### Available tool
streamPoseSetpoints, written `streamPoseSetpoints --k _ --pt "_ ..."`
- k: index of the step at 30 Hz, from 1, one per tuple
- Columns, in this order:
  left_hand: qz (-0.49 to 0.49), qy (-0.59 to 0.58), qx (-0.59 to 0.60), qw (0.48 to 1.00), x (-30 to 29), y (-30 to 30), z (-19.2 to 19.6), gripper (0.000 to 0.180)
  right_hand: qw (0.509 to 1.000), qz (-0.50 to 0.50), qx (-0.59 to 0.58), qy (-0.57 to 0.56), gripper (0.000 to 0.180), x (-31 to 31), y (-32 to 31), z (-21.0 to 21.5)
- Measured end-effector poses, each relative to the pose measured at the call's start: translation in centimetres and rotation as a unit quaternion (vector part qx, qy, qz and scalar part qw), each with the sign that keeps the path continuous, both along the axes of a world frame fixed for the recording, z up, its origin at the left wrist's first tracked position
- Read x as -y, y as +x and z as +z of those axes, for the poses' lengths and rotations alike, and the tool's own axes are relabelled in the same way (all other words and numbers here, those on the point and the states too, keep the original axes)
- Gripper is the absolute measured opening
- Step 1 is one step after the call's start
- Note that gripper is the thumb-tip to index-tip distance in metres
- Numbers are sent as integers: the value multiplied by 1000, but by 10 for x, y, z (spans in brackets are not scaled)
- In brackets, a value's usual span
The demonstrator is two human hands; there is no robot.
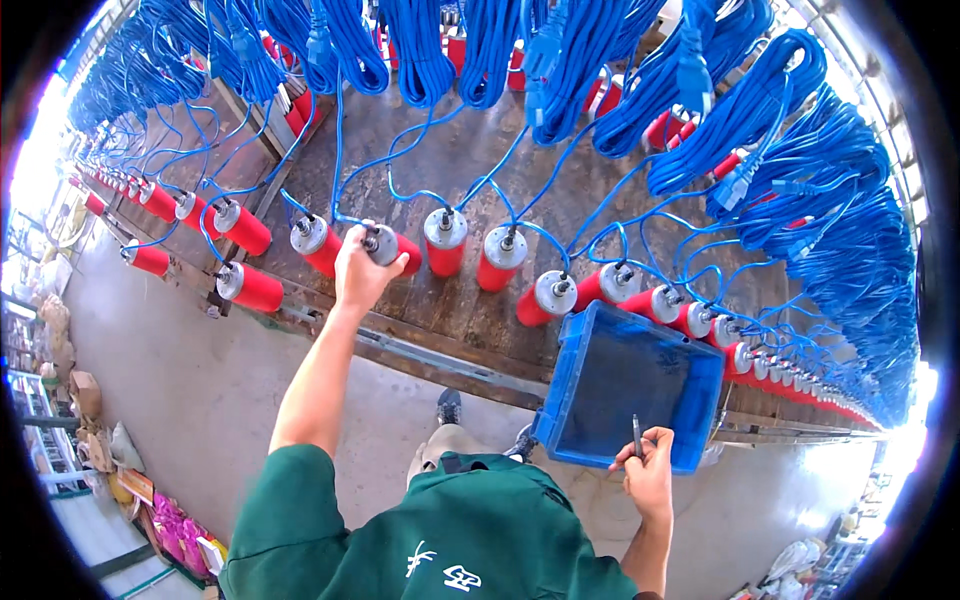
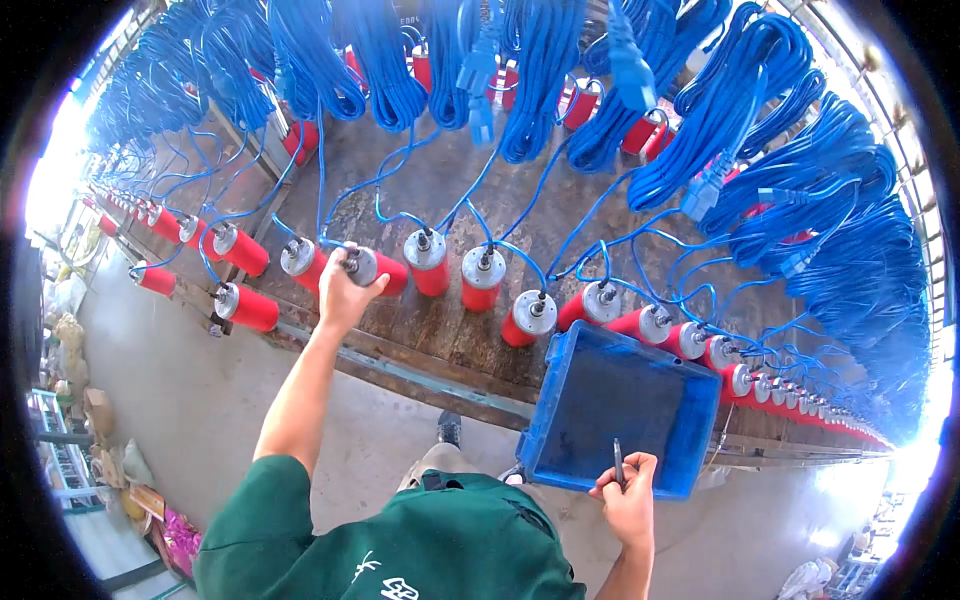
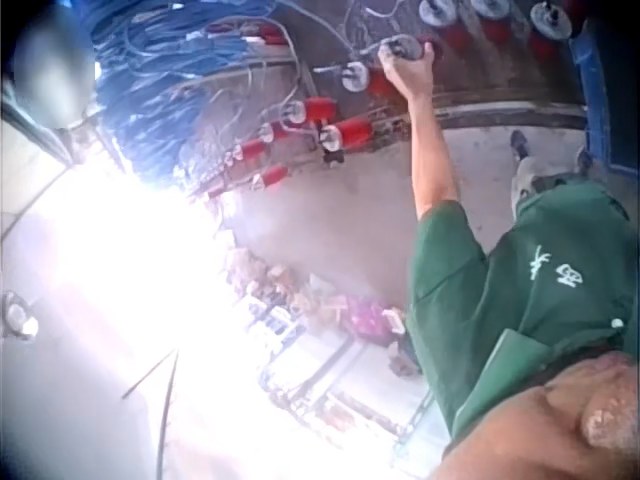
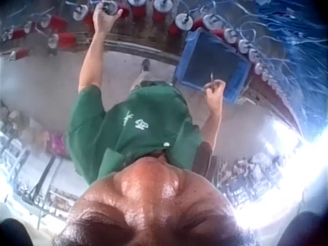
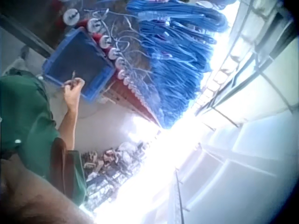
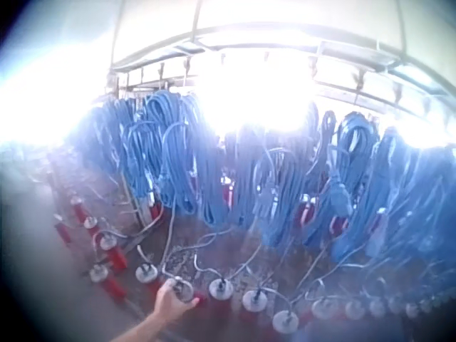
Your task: The person takes a red pump from a rack, submerges it in a blue bin of water, and uses a small tool to probe the internal components while checking for leaks.
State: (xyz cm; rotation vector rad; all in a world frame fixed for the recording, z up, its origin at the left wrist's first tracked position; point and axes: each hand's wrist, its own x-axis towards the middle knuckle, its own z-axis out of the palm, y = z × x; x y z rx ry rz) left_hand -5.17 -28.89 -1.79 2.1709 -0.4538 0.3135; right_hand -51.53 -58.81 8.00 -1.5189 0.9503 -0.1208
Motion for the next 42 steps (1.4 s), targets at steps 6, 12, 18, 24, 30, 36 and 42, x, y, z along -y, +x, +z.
streamPoseSetpoints --k 6,12,18,24,30,36,42 --pt "-7 -145 -155 977 -8 -119 61 56 996 70 -7 49 30 25 -9 32" --pt "-21 -368 -364 856 24 -222 88 53 993 68 13 93 27 56 -39 20" --pt "-19 -403 -471 785 100 -270 69 54 996 37 -1 87 23 83 -71 13" --pt "-50 -350 -502 789 134 -275 57 57 987 62 70 128 31 95 -83 -4" --pt "-53 -351 -536 766 143 -279 42 61 975 41 176 127 16 86 -60 -14" --pt "-105 -336 -555 754 142 -279 36 67 978 65 169 105 20 88 -32 -28" --pt "-99 -333 -554 756 142 -274 30 70 978 89 179 60 22 88 -16 -37"
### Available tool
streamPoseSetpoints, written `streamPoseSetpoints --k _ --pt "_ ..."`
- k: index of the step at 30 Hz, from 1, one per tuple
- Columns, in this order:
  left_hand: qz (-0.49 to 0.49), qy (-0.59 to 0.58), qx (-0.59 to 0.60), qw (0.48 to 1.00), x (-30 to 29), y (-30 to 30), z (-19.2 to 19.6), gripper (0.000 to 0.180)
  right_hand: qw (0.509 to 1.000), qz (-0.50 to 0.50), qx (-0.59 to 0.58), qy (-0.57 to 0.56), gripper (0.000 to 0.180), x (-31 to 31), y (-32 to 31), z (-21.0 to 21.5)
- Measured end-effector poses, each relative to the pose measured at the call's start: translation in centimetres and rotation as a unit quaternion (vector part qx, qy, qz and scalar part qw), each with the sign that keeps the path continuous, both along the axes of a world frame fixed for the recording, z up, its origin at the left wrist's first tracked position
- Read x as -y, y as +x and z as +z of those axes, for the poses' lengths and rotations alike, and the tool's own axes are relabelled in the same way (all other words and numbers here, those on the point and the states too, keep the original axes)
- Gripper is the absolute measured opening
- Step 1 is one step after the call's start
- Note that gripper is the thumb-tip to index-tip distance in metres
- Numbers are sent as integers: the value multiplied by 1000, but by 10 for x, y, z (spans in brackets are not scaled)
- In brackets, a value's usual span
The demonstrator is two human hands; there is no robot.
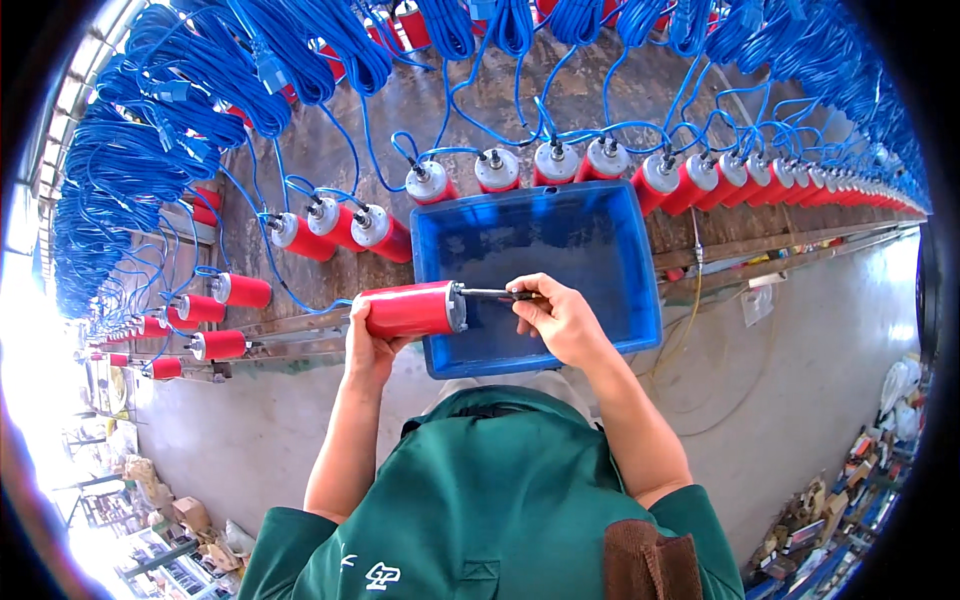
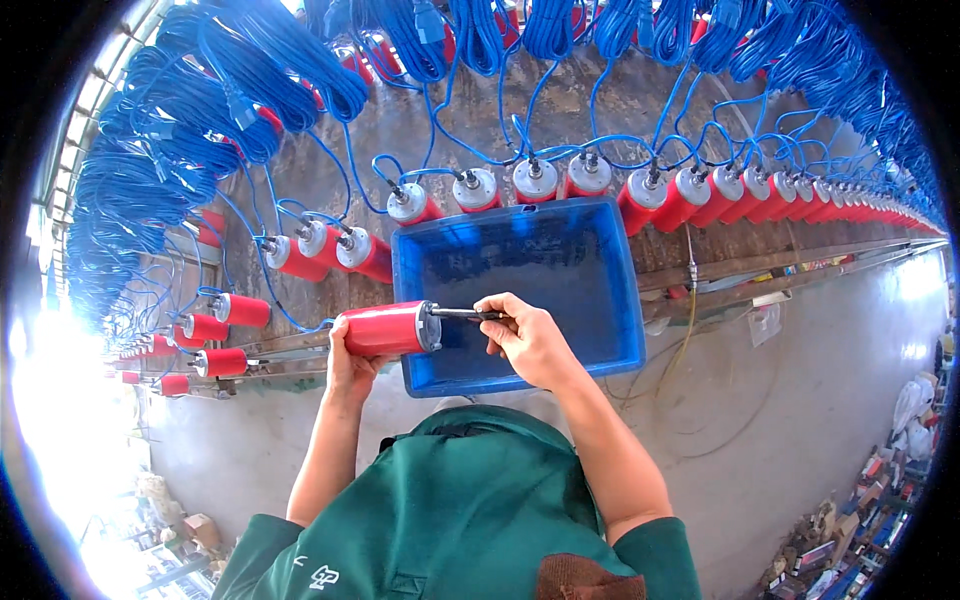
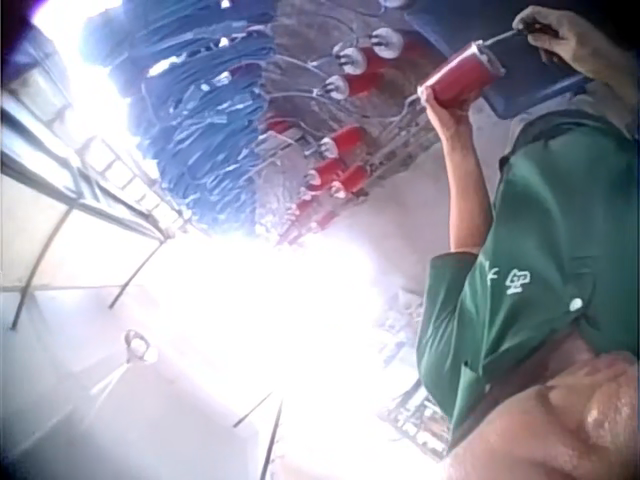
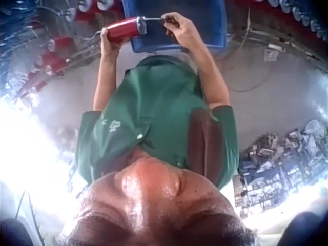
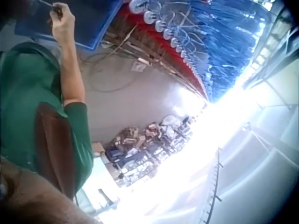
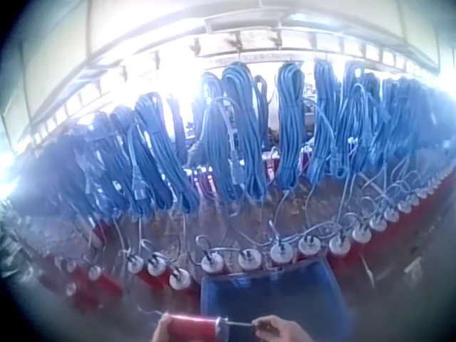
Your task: The person takes a red pump from a rack, submerges it in a blue bin of water, and uses a small tool to probe the internal components while checking for leaks.
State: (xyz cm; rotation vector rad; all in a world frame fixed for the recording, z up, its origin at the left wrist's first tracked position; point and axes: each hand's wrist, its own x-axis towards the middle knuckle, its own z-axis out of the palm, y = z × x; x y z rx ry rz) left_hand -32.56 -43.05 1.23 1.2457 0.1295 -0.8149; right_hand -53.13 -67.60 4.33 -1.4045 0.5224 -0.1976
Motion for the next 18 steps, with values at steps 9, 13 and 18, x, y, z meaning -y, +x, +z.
streamPoseSetpoints --k 9,13,18 --pt "-14 -12 5 1000 -1 2 -4 71 997 49 13 -58 19 11 7 -6" --pt "-21 -17 0 1000 -1 4 -3 71 997 34 75 -1 19 14 11 -14" --pt "-13 -7 10 1000 -1 2 -2 73 997 21 8 78 16 21 10 -5"
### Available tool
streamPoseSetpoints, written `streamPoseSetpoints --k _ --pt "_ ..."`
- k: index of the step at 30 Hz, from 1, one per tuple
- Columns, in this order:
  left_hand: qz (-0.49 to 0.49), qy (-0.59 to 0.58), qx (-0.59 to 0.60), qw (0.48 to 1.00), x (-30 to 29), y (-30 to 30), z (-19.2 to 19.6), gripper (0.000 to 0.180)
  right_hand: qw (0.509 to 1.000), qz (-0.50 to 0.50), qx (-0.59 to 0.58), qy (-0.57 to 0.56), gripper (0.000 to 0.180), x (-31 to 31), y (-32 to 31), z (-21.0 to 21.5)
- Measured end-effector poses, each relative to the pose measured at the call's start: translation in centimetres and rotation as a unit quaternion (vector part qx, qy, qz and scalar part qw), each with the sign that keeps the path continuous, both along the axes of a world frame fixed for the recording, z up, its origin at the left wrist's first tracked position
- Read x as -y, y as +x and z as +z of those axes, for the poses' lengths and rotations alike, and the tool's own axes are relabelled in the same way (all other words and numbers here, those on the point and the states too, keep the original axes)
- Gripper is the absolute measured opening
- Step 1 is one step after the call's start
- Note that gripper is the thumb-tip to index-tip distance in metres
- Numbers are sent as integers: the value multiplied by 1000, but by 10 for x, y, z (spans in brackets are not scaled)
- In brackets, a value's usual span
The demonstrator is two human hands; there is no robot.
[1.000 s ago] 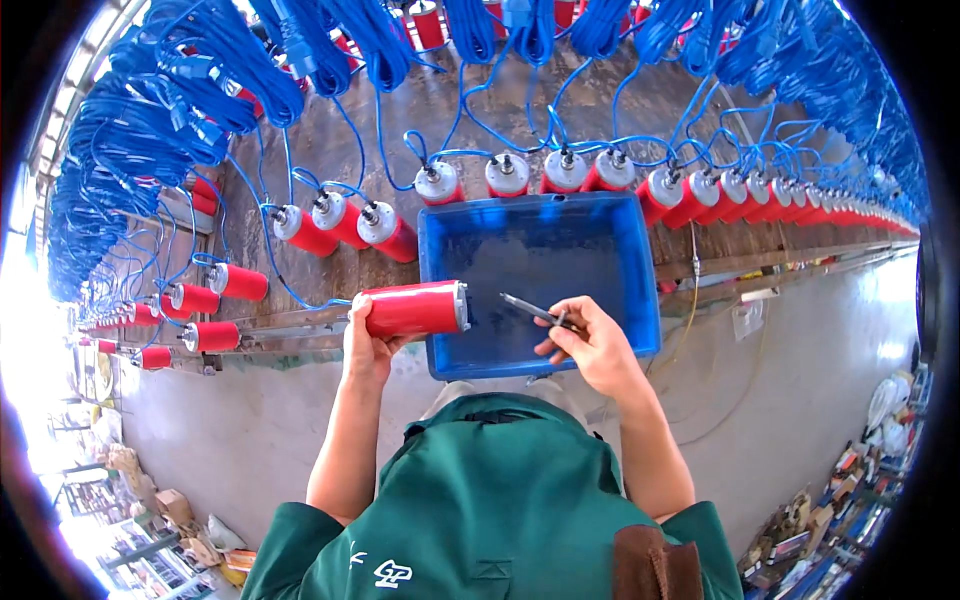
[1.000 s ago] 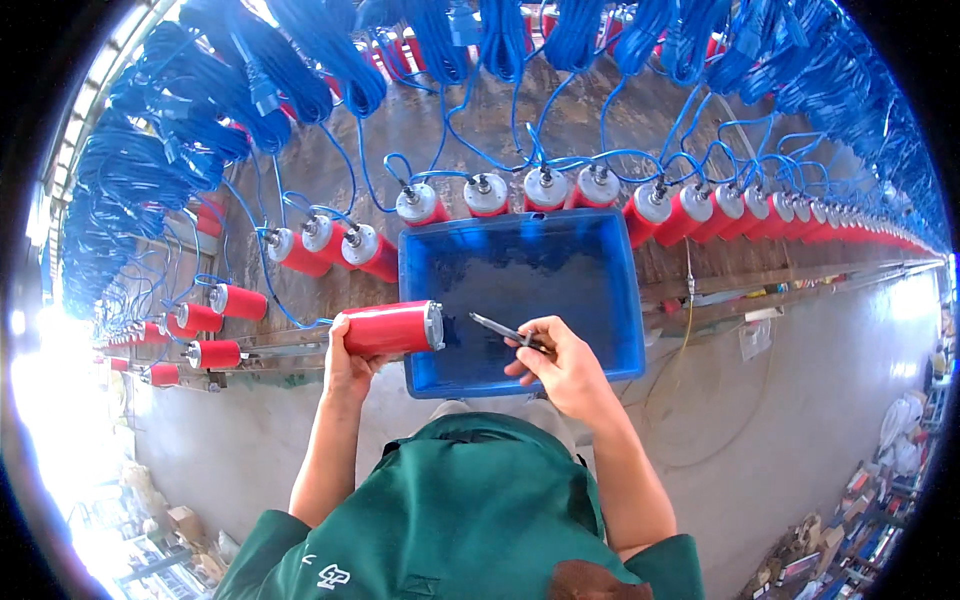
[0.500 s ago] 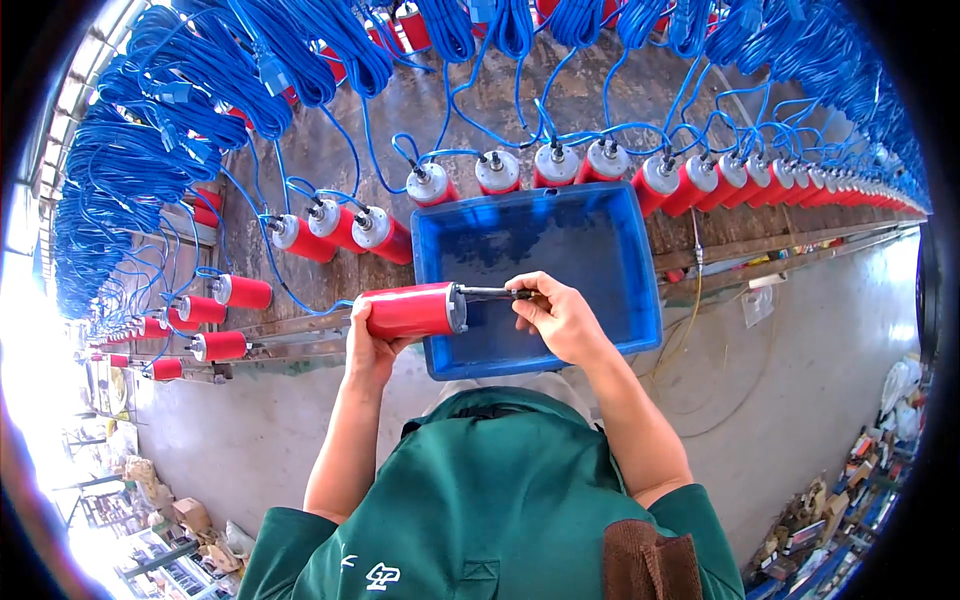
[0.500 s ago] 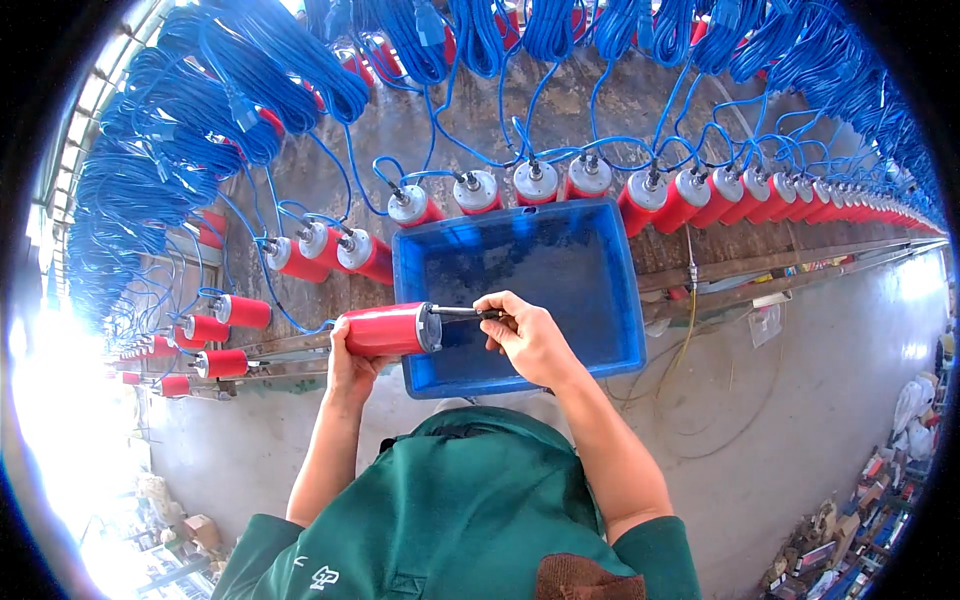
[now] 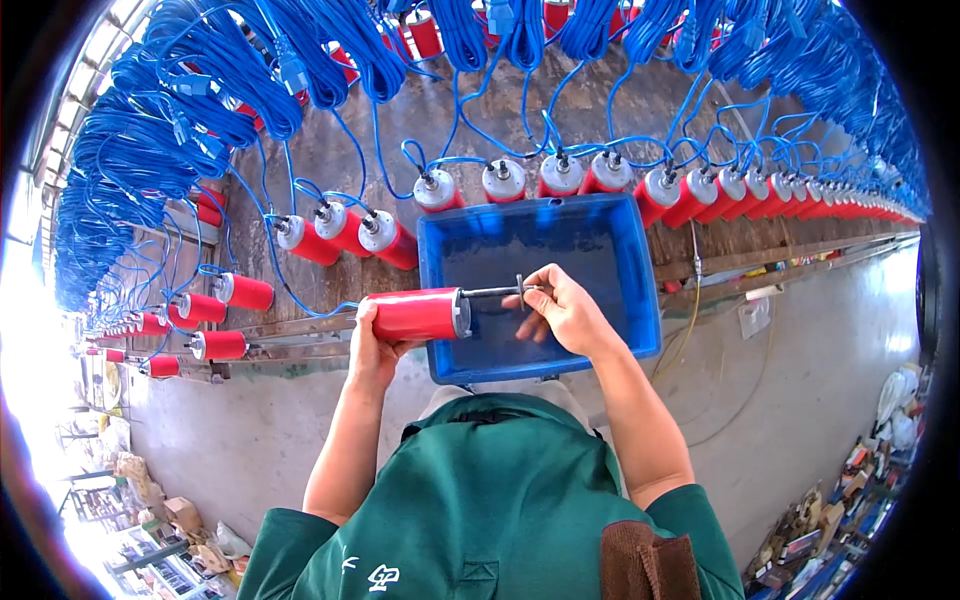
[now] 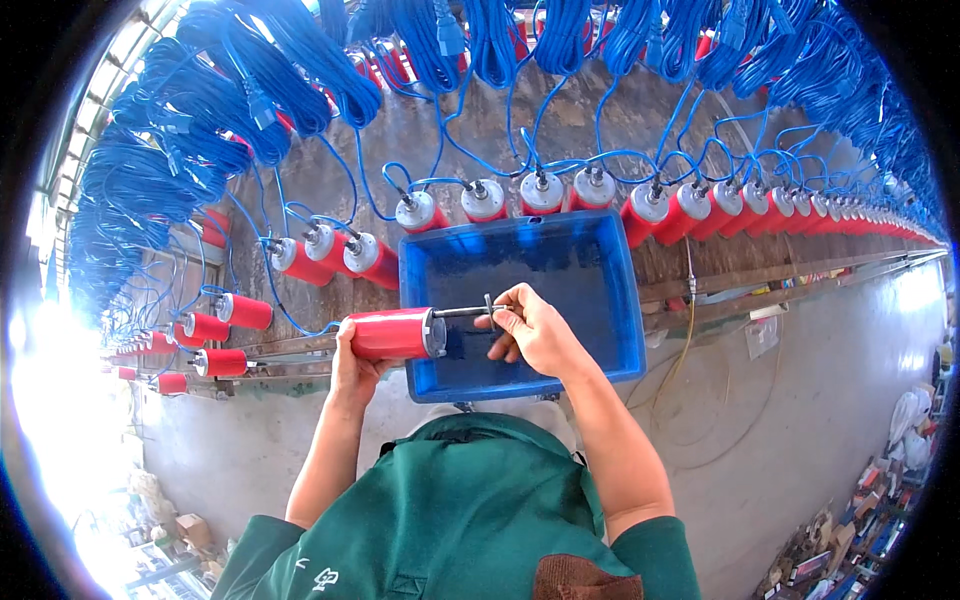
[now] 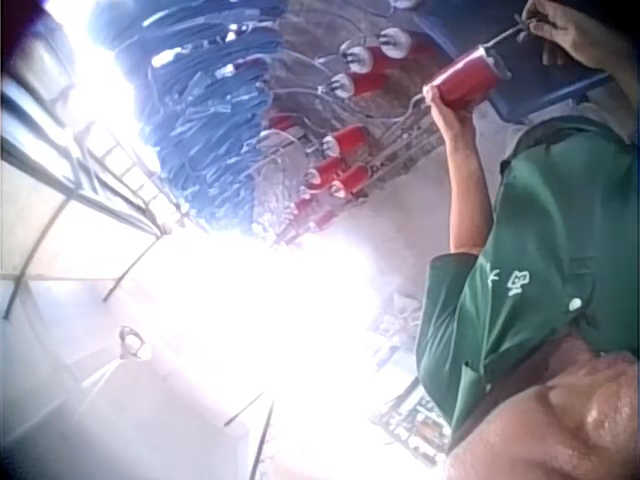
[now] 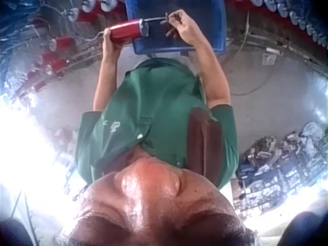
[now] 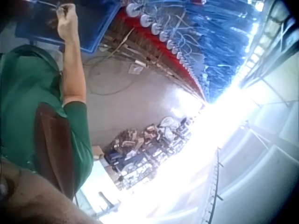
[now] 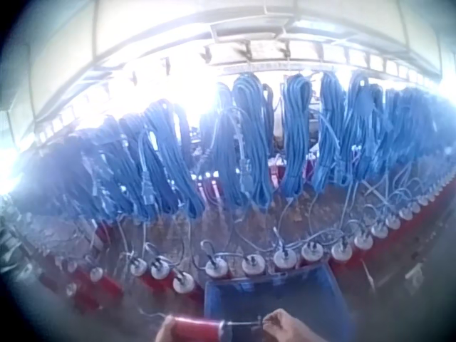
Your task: The person takes a red pump from a rack, submerges it in a blue bin of water, and uses a small tool to probe the internal components while checking for leaks.
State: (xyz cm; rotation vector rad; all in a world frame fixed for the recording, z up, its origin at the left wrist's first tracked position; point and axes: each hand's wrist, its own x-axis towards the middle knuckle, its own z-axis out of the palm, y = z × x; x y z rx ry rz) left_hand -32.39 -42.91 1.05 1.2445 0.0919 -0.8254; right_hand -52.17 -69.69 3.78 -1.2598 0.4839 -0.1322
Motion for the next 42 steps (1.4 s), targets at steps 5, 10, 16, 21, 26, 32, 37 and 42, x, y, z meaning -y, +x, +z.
streamPoseSetpoints --k 5,10,16,21,26,32,37,42 --pt "25 -19 -12 999 -1 0 -4 63 993 -19 -59 -97 42 -3 5 -6" --pt "19 -24 17 999 3 -3 -2 60 983 -29 -45 -178 58 -3 6 -27" --pt "7 -14 17 1000 -3 -3 -4 67 995 -5 -24 -92 57 -5 3 -20" --pt "25 -1 21 999 2 -7 1 64 992 76 -94 -25 50 13 -1 -31" --pt "29 -6 22 999 4 -8 3 54 988 -2 -38 -151 37 -3 -2 -24" --pt "20 10 35 999 1 -6 -6 69 999 -25 -32 -28 56 -7 4 -26" --pt "18 -6 39 999 2 -4 -6 69 962 -47 73 -257 32 -2 -4 -24" --pt "45 3 26 999 -7 0 -19 70 938 48 70 -337 27 9 -4 6"
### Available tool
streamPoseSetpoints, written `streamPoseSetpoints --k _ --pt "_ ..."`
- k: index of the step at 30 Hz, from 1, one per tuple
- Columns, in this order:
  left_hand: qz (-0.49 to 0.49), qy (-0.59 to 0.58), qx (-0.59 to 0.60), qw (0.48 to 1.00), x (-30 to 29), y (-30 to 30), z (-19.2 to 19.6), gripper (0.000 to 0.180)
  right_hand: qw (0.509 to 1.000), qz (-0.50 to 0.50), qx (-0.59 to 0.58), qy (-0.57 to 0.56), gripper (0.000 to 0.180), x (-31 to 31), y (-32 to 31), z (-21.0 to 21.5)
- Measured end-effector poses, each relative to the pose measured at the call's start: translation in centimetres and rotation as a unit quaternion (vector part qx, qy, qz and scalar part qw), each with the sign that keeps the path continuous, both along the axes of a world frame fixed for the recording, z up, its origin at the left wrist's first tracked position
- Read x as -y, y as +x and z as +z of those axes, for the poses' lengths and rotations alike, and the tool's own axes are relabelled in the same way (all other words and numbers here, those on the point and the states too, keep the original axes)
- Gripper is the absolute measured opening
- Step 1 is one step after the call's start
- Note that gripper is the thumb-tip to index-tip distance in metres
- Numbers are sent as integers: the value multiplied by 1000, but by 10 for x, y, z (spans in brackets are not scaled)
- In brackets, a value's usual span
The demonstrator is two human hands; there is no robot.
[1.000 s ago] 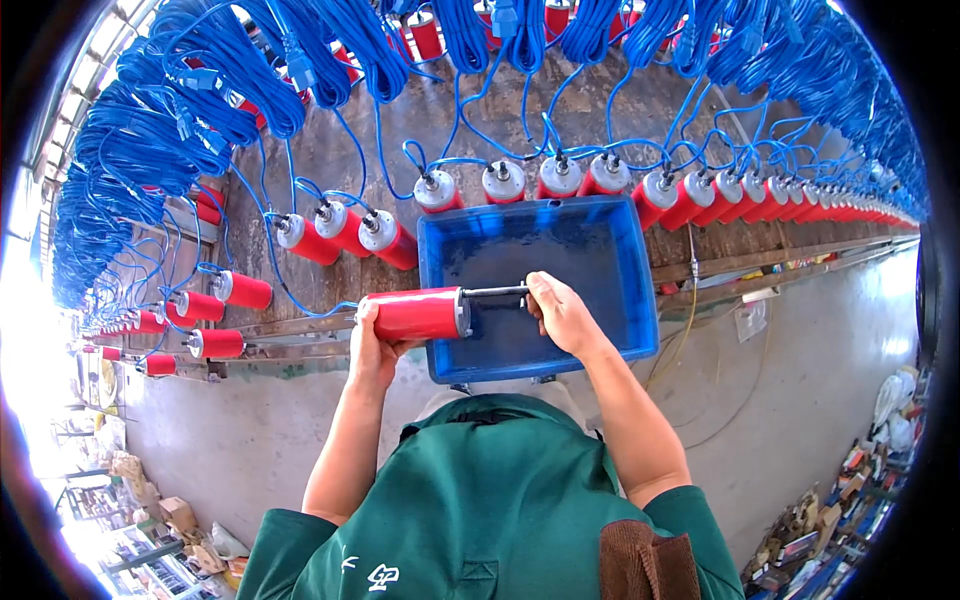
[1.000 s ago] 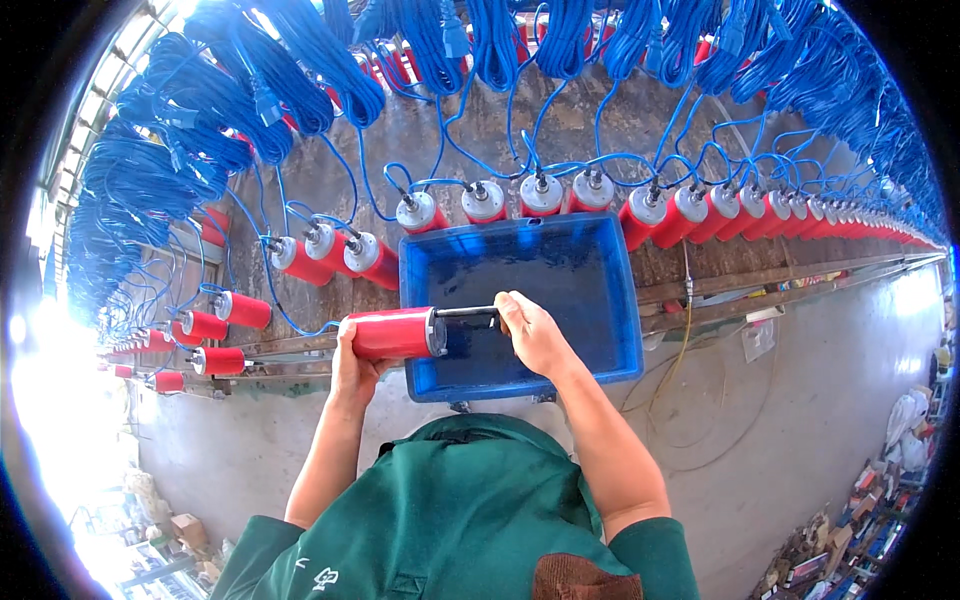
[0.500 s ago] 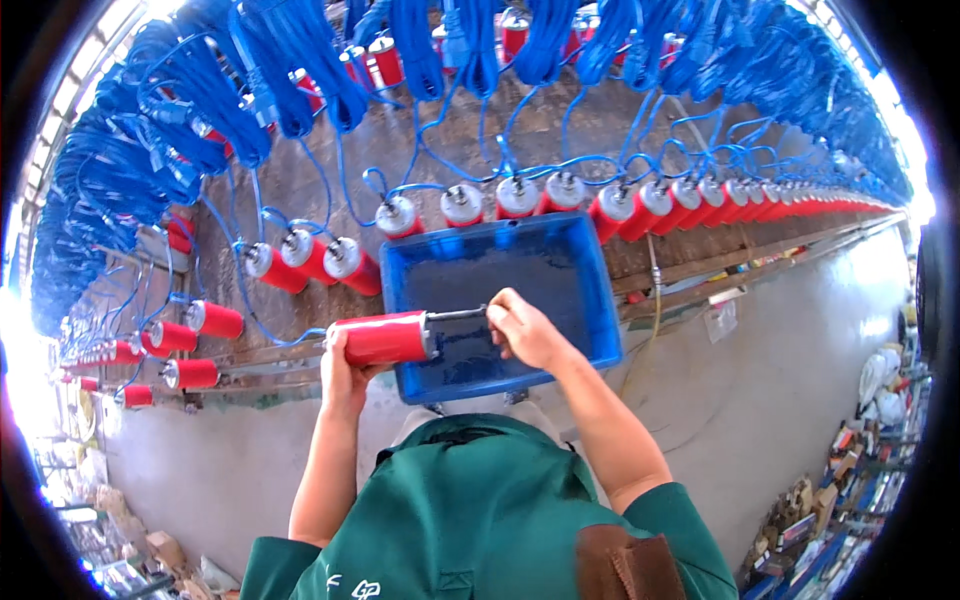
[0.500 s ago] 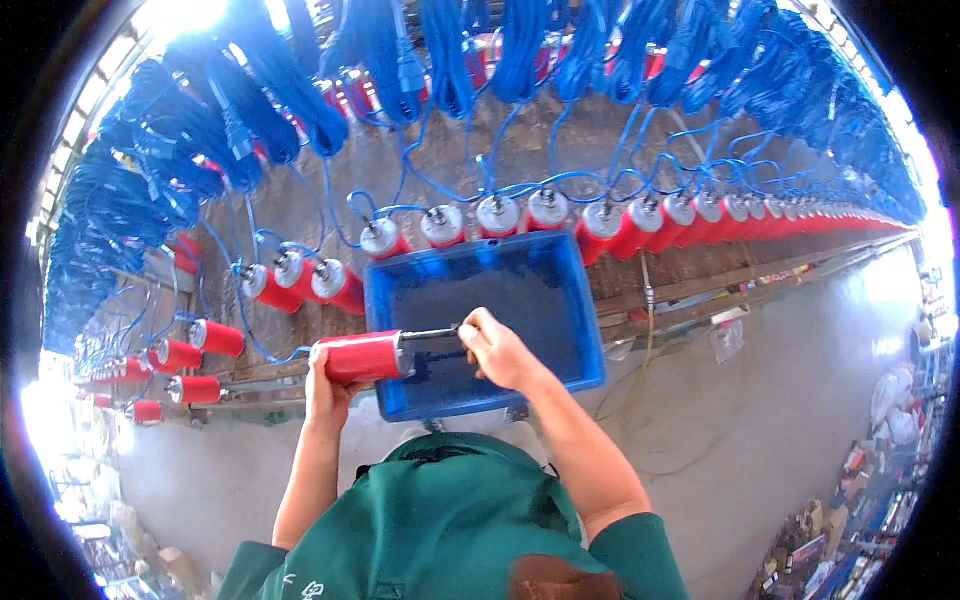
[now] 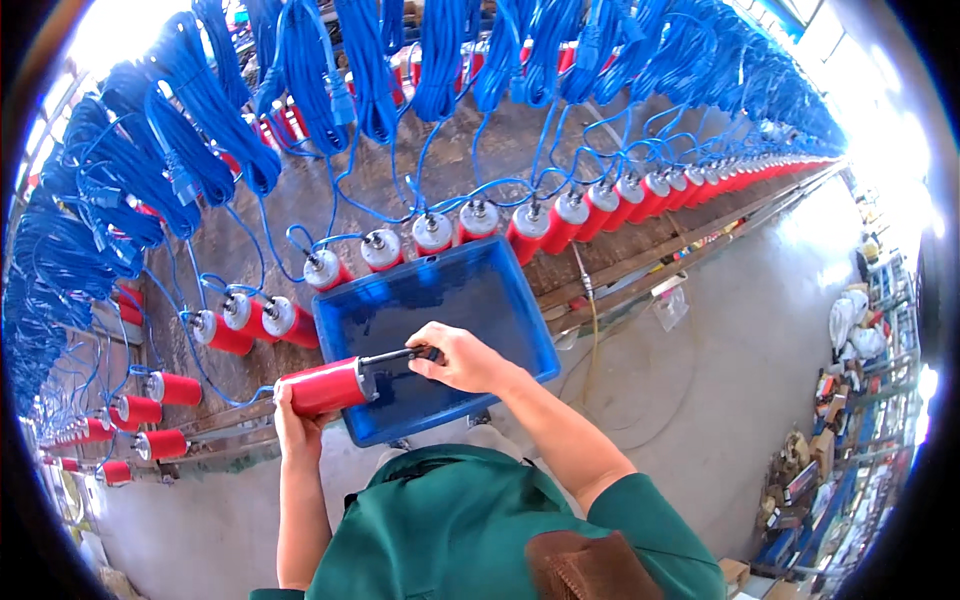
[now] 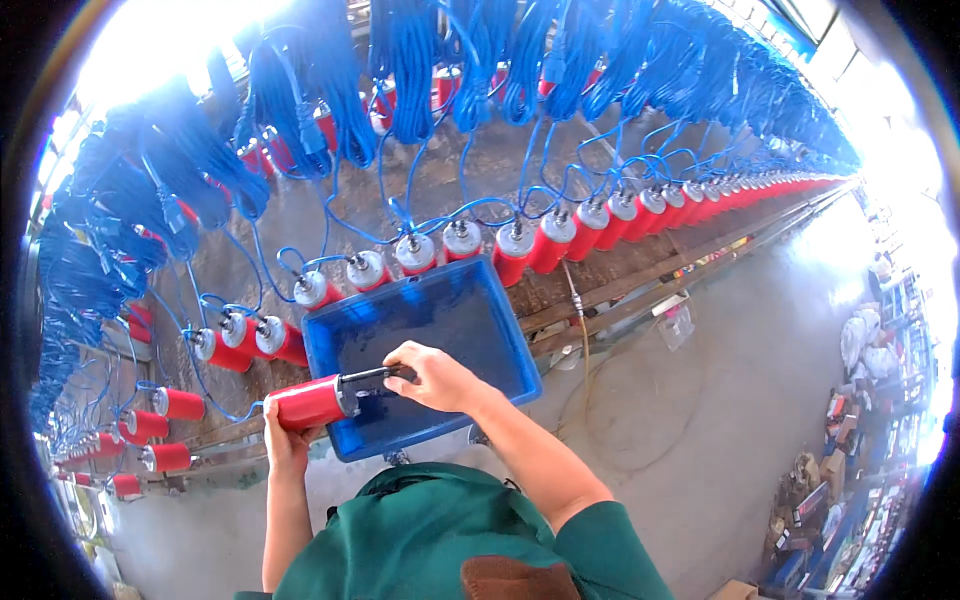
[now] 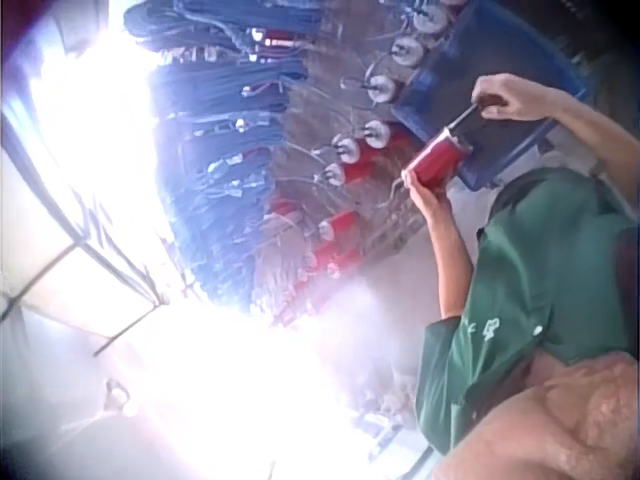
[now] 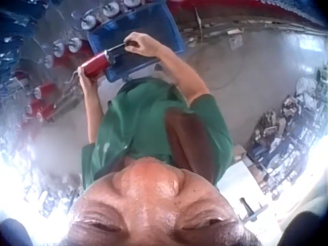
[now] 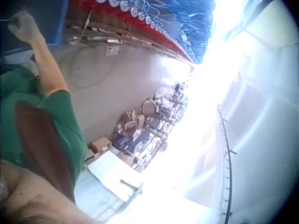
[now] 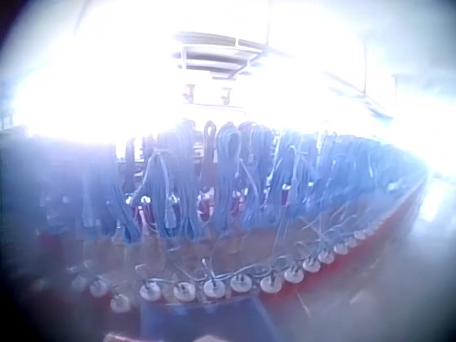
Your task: The person takes a red pump from a rack, submerges it in a blue bin of water, and uses a small tool to probe the internal components while checking for leaks.
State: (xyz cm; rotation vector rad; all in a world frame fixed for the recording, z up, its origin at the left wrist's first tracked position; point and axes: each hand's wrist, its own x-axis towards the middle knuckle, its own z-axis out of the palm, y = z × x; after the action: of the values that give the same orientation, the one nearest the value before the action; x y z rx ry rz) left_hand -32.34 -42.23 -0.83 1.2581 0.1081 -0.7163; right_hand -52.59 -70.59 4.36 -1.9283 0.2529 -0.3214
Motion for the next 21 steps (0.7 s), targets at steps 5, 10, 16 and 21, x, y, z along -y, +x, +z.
streamPoseSetpoints --k 5,10,16,21 --pt "-15 5 27 1000 12 -5 12 70 904 -60 -112 407 28 -12 20 -24" --pt "24 -11 -3 1000 11 -5 8 63 995 -61 6 78 53 -15 12 -12" --pt "-4 5 24 1000 11 -3 6 75 987 -49 -9 -154 39 4 7 -17" --pt "-7 1 20 1000 9 2 -2 73 918 -56 -232 316 69 -2 32 -45"
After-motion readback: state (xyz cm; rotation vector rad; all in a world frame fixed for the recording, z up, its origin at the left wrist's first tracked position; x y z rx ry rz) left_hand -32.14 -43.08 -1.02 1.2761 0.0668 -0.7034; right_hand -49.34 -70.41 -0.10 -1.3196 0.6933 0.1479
